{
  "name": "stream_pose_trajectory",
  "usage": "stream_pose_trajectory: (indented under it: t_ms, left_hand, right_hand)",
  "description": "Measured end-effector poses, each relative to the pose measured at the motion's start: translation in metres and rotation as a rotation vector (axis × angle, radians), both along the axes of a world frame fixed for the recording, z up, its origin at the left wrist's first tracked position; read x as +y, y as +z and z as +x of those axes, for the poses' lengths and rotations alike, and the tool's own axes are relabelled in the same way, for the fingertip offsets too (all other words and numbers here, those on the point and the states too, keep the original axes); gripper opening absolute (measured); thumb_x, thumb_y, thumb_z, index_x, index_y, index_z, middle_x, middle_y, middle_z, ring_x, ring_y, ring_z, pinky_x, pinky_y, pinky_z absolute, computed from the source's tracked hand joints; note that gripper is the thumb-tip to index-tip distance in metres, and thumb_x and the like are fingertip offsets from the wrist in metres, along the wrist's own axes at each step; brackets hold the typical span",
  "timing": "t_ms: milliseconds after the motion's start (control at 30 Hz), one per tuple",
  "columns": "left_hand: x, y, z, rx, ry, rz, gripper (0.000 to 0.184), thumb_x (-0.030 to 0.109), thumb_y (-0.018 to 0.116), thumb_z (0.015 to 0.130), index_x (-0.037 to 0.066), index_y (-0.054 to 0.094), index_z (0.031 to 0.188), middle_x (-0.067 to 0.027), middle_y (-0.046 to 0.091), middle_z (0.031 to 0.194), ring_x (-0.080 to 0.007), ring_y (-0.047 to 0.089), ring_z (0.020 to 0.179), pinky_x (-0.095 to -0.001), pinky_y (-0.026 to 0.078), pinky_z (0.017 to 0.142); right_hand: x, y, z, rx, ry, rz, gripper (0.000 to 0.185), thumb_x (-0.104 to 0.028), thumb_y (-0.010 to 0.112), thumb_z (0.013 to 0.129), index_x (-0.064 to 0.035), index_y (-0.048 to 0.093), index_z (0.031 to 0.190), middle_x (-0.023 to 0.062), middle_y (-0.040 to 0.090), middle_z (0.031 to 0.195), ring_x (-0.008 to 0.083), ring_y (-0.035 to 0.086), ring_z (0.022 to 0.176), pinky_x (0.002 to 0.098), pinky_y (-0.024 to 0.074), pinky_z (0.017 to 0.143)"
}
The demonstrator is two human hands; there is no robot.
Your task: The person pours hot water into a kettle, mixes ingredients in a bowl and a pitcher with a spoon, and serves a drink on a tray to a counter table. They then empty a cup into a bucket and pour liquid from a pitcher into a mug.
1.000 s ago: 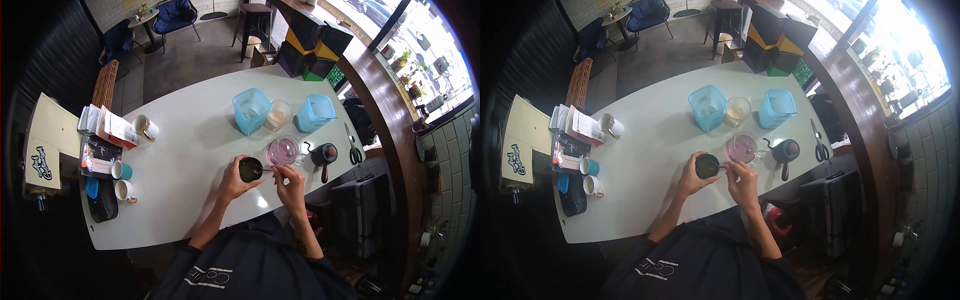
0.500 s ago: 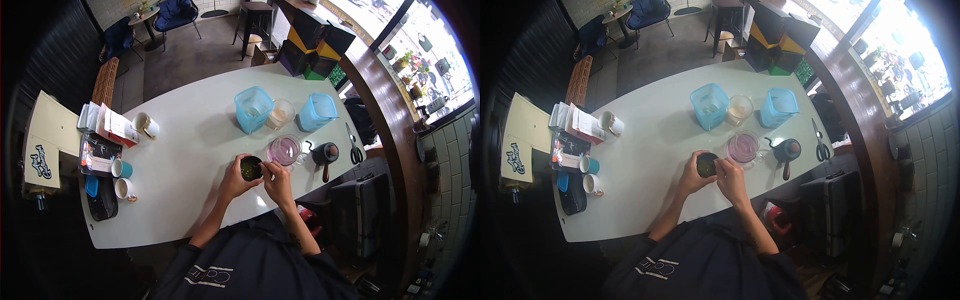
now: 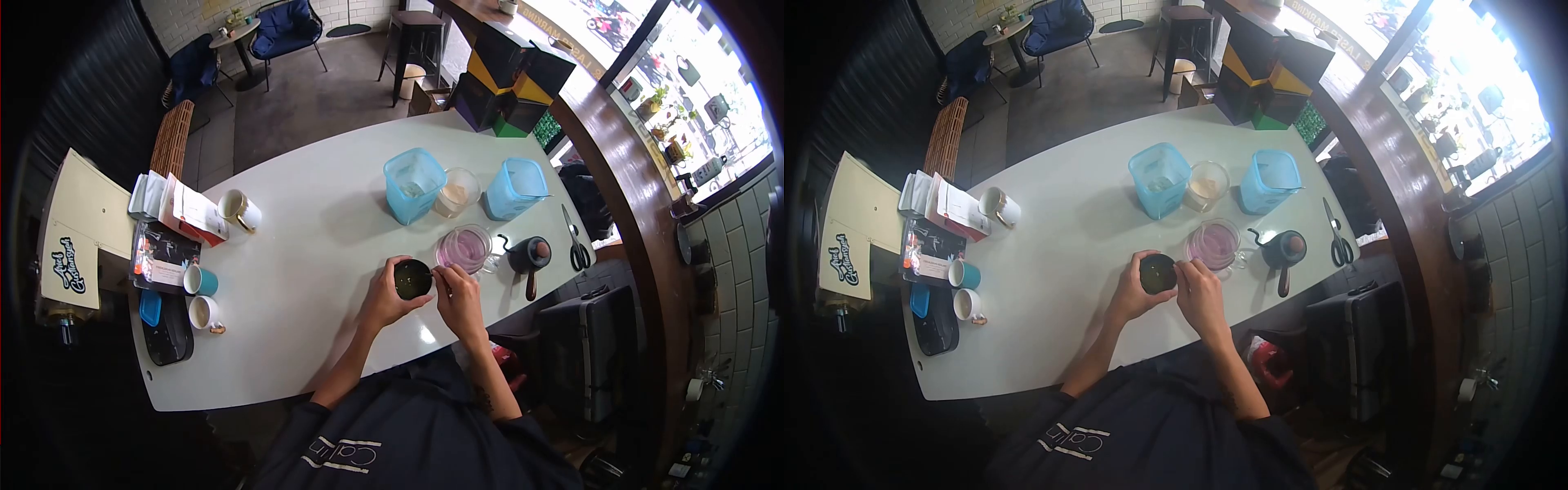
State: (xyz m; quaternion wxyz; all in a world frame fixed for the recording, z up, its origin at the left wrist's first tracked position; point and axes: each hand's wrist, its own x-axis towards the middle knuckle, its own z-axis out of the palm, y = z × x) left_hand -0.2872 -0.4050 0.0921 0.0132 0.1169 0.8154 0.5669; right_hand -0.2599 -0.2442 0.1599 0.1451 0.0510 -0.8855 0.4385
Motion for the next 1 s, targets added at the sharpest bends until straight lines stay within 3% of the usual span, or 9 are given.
stream_pose_trajectory:
  t_ms: [33, 300, 367, 467, 600, 667, 1000]
  left_hand:
    - [0.0, 0.0, 0.0, -0.003, 0.0, -0.004, 0.086, 0.036, 0.093, 0.062, 0.004, 0.049, 0.128, -0.017, 0.065, 0.117, -0.0342, 0.064, 0.111, -0.0428, 0.052, 0.095]
    - [-0.002, 0.002, -0.001, -0.046, -0.02, -0.002, 0.084, 0.027, 0.092, 0.061, 0.005, 0.048, 0.129, -0.0171, 0.063, 0.121, -0.035, 0.063, 0.113, -0.0431, 0.052, 0.096]
    - [-0.002, -0.005, -0.002, -0.015, -0.02, -0.033, 0.081, 0.019, 0.091, 0.063, 0.006, 0.047, 0.13, -0.0153, 0.063, 0.12, -0.0307, 0.065, 0.111, -0.0405, 0.053, 0.093]
    - [-0.002, -0.005, -0.002, -0.008, -0.022, -0.014, 0.081, 0.018, 0.091, 0.063, 0.006, 0.047, 0.13, -0.0152, 0.063, 0.12, -0.0305, 0.065, 0.11, -0.0405, 0.054, 0.093]
    - [-0.002, 0.002, -0.002, -0.031, -0.029, -0.023, 0.081, 0.02, 0.092, 0.064, 0.006, 0.047, 0.13, -0.0151, 0.063, 0.12, -0.03, 0.065, 0.111, -0.0405, 0.054, 0.093]
    - [-0.001, 0.0, -0.001, -0.006, -0.012, 0.0, 0.083, 0.033, 0.092, 0.064, 0.005, 0.048, 0.128, -0.0173, 0.066, 0.116, -0.0348, 0.065, 0.109, -0.0434, 0.053, 0.093]
    - [-0.002, -0.003, -0.001, 0.002, -0.031, 0.006, 0.084, 0.034, 0.093, 0.063, 0.005, 0.048, 0.128, -0.0174, 0.066, 0.117, -0.035, 0.064, 0.11, -0.0441, 0.053, 0.093]
  right_hand:
    - [-0.002, 0.0, -0.001, -0.029, -0.009, -0.044, 0.011, -0.005, 0.063, 0.092, 0.0019, 0.069, 0.098, 0.0184, 0.063, 0.083, 0.0393, 0.064, 0.074, 0.0447, 0.0494, 0.066]
    - [-0.01, 0.004, 0.001, -0.069, 0.133, -0.055, 0.012, -0.005, 0.064, 0.091, 0.0018, 0.069, 0.098, 0.0192, 0.064, 0.085, 0.0396, 0.065, 0.077, 0.0448, 0.0505, 0.069]
    - [-0.009, 0.01, 0.004, -0.081, 0.149, -0.031, 0.011, -0.005, 0.064, 0.091, 0.0018, 0.069, 0.098, 0.0191, 0.064, 0.085, 0.0396, 0.065, 0.077, 0.0451, 0.0505, 0.069]
    - [-0.004, 0.014, 0.007, -0.065, 0.174, 0.003, 0.012, -0.005, 0.065, 0.091, 0.0025, 0.07, 0.098, 0.0189, 0.063, 0.084, 0.0385, 0.064, 0.073, 0.0435, 0.0498, 0.067]
    - [0.003, 0.011, 0.009, -0.03, 0.157, 0.06, 0.011, -0.003, 0.065, 0.091, 0.0033, 0.07, 0.099, 0.0182, 0.063, 0.082, 0.0361, 0.064, 0.069, 0.0409, 0.0493, 0.063]
    - [0.005, 0.012, 0.009, -0.063, 0.13, 0.037, 0.011, -0.004, 0.064, 0.091, 0.0026, 0.07, 0.098, 0.0183, 0.063, 0.084, 0.0376, 0.064, 0.073, 0.0431, 0.0499, 0.066]
    - [0.004, 0.01, 0.009, -0.104, 0.1, -0.007, 0.011, -0.006, 0.063, 0.092, 0.0012, 0.069, 0.098, 0.0181, 0.063, 0.086, 0.0395, 0.064, 0.077, 0.045, 0.0507, 0.069]
